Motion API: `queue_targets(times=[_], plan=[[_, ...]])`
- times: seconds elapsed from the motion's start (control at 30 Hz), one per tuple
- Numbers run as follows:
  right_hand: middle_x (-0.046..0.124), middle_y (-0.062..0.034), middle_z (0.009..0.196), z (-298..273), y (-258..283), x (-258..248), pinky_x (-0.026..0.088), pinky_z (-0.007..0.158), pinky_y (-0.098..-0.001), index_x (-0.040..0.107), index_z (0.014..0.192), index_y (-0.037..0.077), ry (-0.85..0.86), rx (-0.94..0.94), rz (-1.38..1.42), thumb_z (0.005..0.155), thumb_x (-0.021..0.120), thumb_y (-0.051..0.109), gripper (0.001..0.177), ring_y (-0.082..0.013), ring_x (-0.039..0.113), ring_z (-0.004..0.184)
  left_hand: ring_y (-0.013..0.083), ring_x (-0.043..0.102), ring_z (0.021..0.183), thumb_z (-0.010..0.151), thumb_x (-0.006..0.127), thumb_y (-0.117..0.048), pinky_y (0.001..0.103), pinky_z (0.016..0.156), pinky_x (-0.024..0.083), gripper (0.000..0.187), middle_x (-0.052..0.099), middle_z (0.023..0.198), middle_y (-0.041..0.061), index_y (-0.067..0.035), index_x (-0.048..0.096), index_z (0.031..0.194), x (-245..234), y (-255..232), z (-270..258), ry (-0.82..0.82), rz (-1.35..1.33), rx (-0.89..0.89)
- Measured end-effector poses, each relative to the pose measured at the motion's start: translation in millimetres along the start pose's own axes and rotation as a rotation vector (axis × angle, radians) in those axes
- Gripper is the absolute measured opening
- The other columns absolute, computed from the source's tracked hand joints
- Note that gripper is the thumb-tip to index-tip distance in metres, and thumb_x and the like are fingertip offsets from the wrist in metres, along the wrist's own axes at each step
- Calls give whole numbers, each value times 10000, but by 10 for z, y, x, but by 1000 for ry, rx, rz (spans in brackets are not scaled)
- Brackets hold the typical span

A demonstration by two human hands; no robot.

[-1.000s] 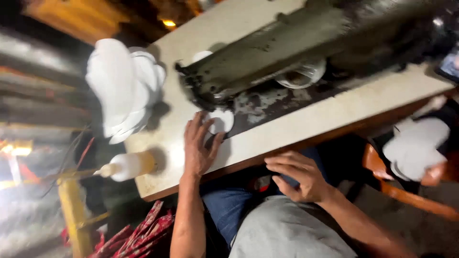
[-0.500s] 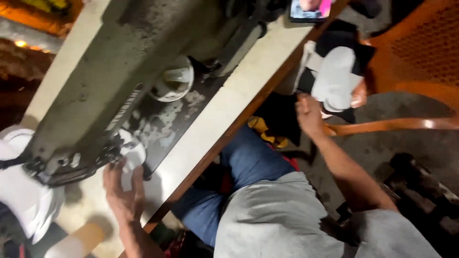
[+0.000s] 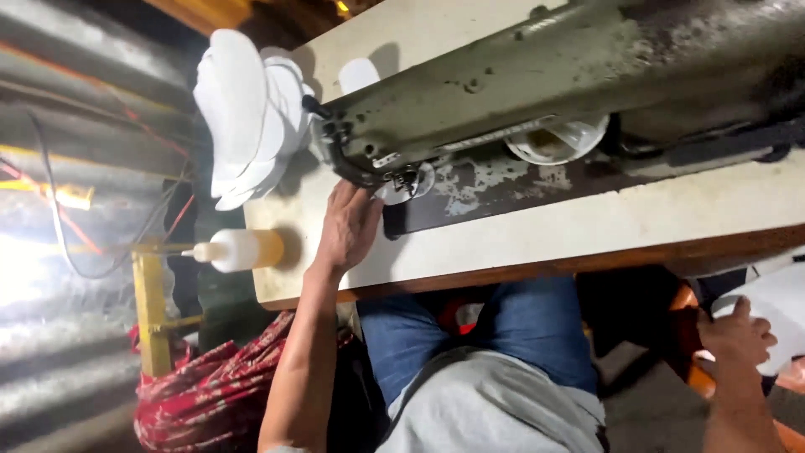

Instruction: The person is using an industrial sewing machine to stitch around the edges of white shoe insole components.

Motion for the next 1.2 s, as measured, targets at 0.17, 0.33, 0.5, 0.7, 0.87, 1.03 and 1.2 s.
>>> queue_targets(times=[0.17, 0.33, 0.5, 0.7, 0.87, 1.03, 1.2], plan=[[546, -282, 1359, 230, -150, 97, 547, 853, -618, 517, 1476, 205, -51, 45, -182, 1000, 576, 464, 545, -491, 519, 1198, 392, 511, 1183, 1026, 531, -134, 540, 1053, 416, 123, 565, 1176, 164, -50, 574, 1105, 71, 124, -11, -7, 71, -27], [575, -339, 1374, 136, -96, 15, 480, 953, -633, 508, 1500, 200, 75, -58, -136, 1052, 403, 362, 488, -574, 587, 1202, 402, 470, 1334, 1038, 539, -178, 548, 1070, 406, 253, 530, 1413, 175, -79, 623, 1255, 64, 149, -31, -62, 115, -55], [585, -223, 1471, 191, -298, -23, 468, 985, -616, 549, 1554, 263, -54, -126, -121, 1055, 312, 328, 556, -528, 648, 1212, 379, 501, 1333, 1059, 565, -212, 559, 1087, 419, 306, 577, 1352, 175, -107, 611, 1344, -9, 28, -122, -199, 168, 3], [774, -35, 1012, -348, -446, -798, 542, 541, -460, 802, 1209, 234, -915, -431, -344, 1080, 633, 288, 219, -302, 742, 796, 447, 437, 1363, 1011, 638, -210, 604, 1115, 389, 278, 557, 1310, 223, -90, 677, 1259, -72, -86, -257, -252, 185, -34], [753, 93, 985, -925, -515, -1536, 575, 777, -242, 814, 1315, 378, -965, -437, -373, 1141, 622, 416, 262, -139, 747, 889, 430, 468, 1398, 1033, 595, -262, 556, 1164, 357, 318, 556, 1414, 221, -80, 597, 1294, 95, -131, -339, -177, 214, -93], [647, -203, 1030, -2504, 403, -2465, 457, 842, -404, 684, 1223, -80, -485, -792, 248, 1209, 551, 129, 248, -318, 603, 912, 387, 568, 1155, 989, 642, -281, 503, 899, 466, 363, 580, 1327, 177, -73, 601, 1284, 12, -333, -389, -199, 277, -111], [673, -211, 1191, -3659, 1336, -2851, 520, 1048, -434, 530, 1355, 31, -283, -1220, 530, 1003, 493, 230, 406, -316, 672, 1100, 360, 522, 897, 992, 627, -287, 458, 773, 432, 296, 570, 1213, 134, -27, 588, 1127, -33, -459, -467, -223, 267, -140]])
Point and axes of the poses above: each hand's wrist, its own z-axis towards the middle knuckle, its own x-axis out of the palm, y = z × x, the point moved 8 cm from there along z, towards the middle knuckle
